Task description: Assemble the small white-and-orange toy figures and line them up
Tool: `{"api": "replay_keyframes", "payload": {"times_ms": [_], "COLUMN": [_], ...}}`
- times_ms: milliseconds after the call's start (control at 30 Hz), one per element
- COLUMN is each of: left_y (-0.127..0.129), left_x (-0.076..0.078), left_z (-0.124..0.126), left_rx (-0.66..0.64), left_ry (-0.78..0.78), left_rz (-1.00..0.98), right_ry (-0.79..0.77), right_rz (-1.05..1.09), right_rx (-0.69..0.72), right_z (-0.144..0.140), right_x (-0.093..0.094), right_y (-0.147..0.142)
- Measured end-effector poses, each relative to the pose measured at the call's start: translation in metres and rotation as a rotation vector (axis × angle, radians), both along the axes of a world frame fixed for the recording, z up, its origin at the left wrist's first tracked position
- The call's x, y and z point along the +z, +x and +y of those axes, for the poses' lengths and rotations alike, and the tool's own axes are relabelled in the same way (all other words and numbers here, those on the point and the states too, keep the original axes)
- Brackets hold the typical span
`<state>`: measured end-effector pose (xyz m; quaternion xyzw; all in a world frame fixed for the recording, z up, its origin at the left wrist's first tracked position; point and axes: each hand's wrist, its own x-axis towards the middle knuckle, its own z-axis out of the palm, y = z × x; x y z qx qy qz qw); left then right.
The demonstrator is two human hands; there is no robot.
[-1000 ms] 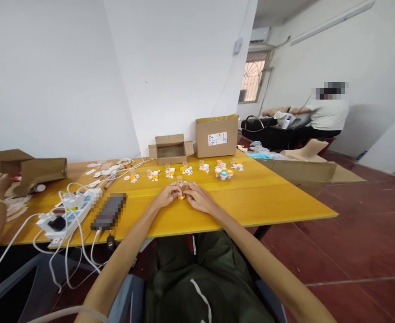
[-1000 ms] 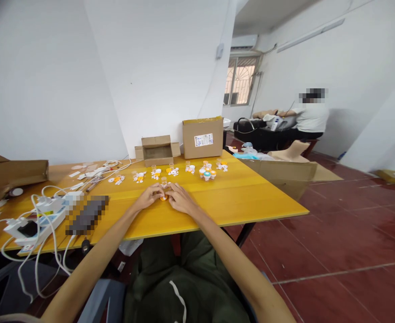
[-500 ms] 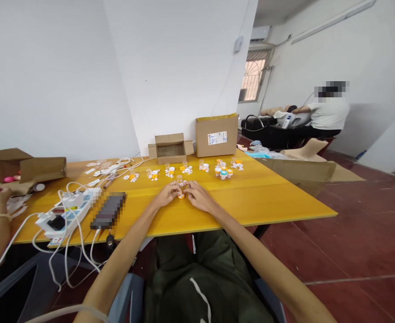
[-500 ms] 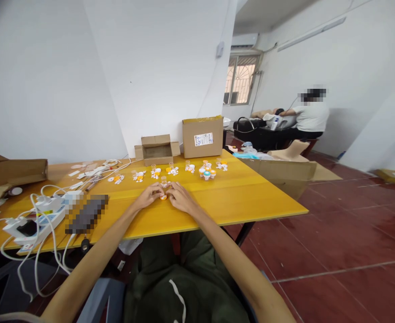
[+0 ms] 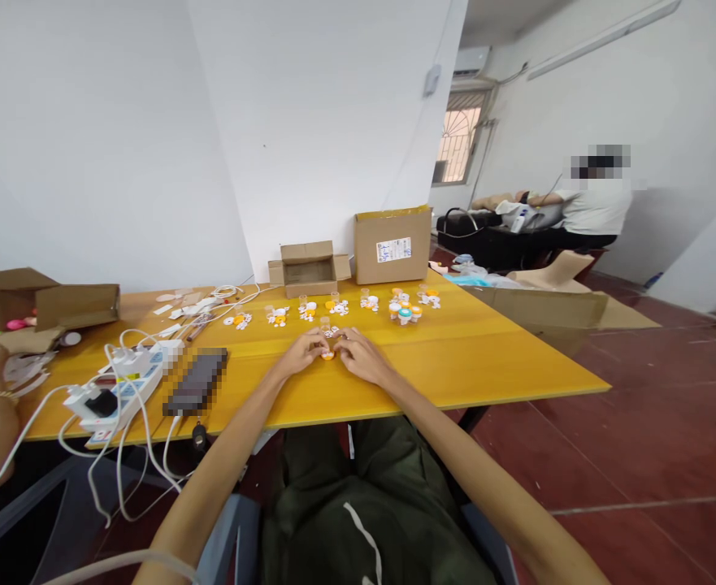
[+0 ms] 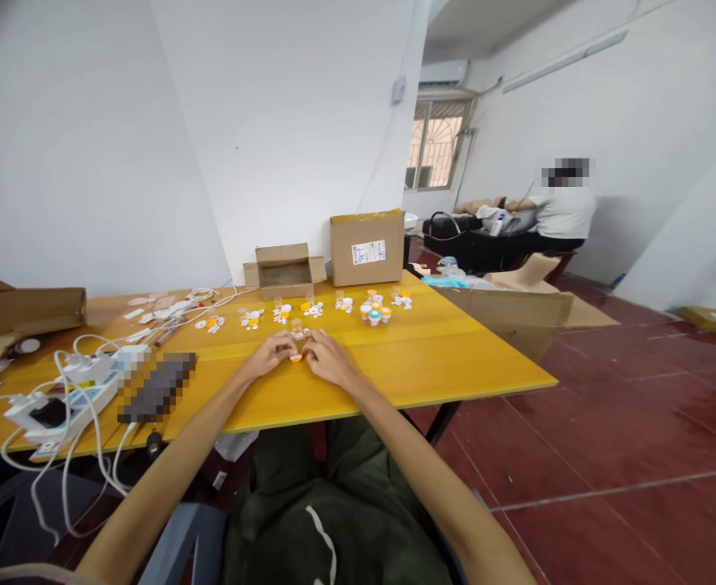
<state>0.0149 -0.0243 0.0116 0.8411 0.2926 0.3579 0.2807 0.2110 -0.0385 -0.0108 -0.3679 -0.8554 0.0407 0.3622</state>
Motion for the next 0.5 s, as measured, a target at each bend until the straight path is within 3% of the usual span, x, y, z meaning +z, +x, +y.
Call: {"api": "replay_keyframes", "payload": {"times_ms": [500], "left_y": [-0.0011], "left_x": [-0.0030], "left_z": [0.0032], "left_rx": [-0.014], "left_ry": [0.017], "left_rz": [-0.010], "right_ry": [-0.004], "right_rz": [0.014], "right_rx": [0.047], "right_z": [-0.0018], "right_x": [0.0044], "right_y": [-0.0015]}}
